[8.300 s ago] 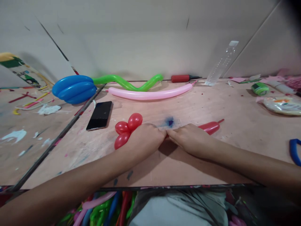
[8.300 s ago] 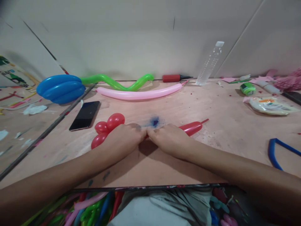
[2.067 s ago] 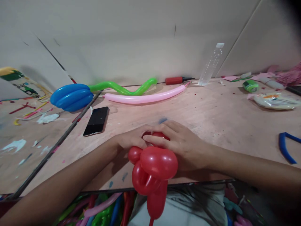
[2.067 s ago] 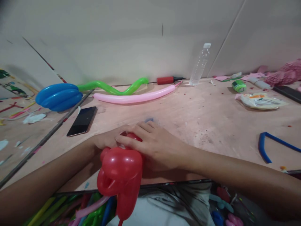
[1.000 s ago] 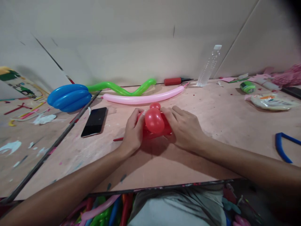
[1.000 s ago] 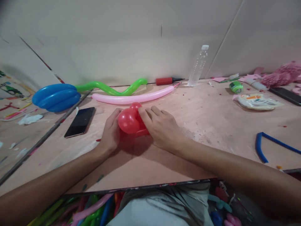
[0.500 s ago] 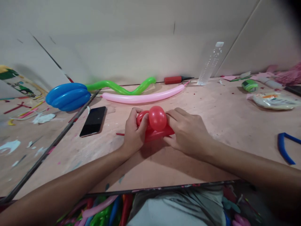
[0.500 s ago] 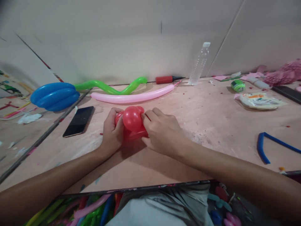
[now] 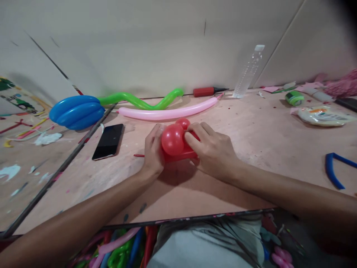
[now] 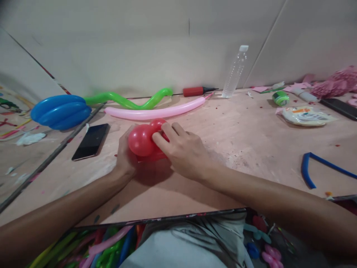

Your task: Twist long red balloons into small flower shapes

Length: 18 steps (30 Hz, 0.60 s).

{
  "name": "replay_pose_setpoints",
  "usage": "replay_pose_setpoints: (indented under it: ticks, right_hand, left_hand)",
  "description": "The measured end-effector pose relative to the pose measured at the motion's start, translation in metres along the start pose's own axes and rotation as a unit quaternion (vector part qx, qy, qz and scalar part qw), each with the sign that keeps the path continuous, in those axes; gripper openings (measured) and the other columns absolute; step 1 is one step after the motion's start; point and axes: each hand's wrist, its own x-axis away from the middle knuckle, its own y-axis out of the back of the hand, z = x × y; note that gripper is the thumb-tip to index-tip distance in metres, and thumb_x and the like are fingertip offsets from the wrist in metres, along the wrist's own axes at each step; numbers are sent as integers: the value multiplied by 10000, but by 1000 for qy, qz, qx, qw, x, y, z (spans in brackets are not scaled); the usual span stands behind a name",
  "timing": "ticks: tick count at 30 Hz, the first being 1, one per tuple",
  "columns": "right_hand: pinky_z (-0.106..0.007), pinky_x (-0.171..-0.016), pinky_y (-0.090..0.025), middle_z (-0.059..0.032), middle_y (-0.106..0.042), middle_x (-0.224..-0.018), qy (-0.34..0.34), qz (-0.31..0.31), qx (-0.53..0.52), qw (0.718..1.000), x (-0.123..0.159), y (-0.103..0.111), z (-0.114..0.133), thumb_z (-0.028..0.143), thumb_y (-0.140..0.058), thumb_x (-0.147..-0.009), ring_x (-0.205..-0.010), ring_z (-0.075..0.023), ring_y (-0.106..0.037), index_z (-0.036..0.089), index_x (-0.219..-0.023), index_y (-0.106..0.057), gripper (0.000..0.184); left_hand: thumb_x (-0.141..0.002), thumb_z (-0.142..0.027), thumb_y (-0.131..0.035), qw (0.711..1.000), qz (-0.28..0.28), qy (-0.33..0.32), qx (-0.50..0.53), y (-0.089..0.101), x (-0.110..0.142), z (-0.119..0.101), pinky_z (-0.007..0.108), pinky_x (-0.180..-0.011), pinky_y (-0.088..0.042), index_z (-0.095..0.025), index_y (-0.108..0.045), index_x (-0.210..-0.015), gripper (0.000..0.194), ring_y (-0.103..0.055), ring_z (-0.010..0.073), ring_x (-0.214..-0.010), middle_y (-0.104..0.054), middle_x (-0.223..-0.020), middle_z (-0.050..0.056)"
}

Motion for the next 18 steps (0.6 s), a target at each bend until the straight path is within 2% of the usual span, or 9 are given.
replay_pose_setpoints:
  ticks: [3, 7, 12, 18]
  right_hand:
    - [-380, -704, -517, -178, -678, -1211, -9, 6, -5, 1000, 0, 1, 4, 143, -651, -750, -1097, -327, -582, 122, -1261, -574, 517]
    - [-378, -657, -485, -185, -717, -1102, -29, 13, 5, 1000, -1, 4, 6, 190, -664, -772, -1017, -321, -628, 73, -1223, -600, 470]
    - [-361, -614, -413, -132, -742, -1050, -68, 55, -35, 996, -5, 10, 7, 168, -641, -735, -910, -293, -676, 121, -1121, -627, 390]
    - [-325, -606, -372, -67, -764, -887, -153, 141, -146, 967, -10, 16, 5, 241, -661, -751, -724, -235, -675, 188, -874, -662, 134]
  left_hand:
    - [-905, -338, -618, 998, -9, -12, -54, -1, -1, -1, 293, -697, -440, -221, -534, -719, 235, -505, 168, -723, -571, -722, -18]
    - [-908, -325, -603, 996, -18, -23, -81, -4, 0, -2, 274, -634, -408, -212, -526, -731, 223, -461, 152, -685, -547, -703, -25]
    - [-785, -268, -648, 994, -45, -59, -77, -6, 0, -8, 270, -624, -439, -216, -534, -717, 142, -491, 151, -671, -582, -694, -24]
    - [-782, -277, -696, 993, -44, -78, -72, -4, 3, -13, 279, -644, -470, -217, -568, -774, 142, -542, 158, -691, -633, -746, -24]
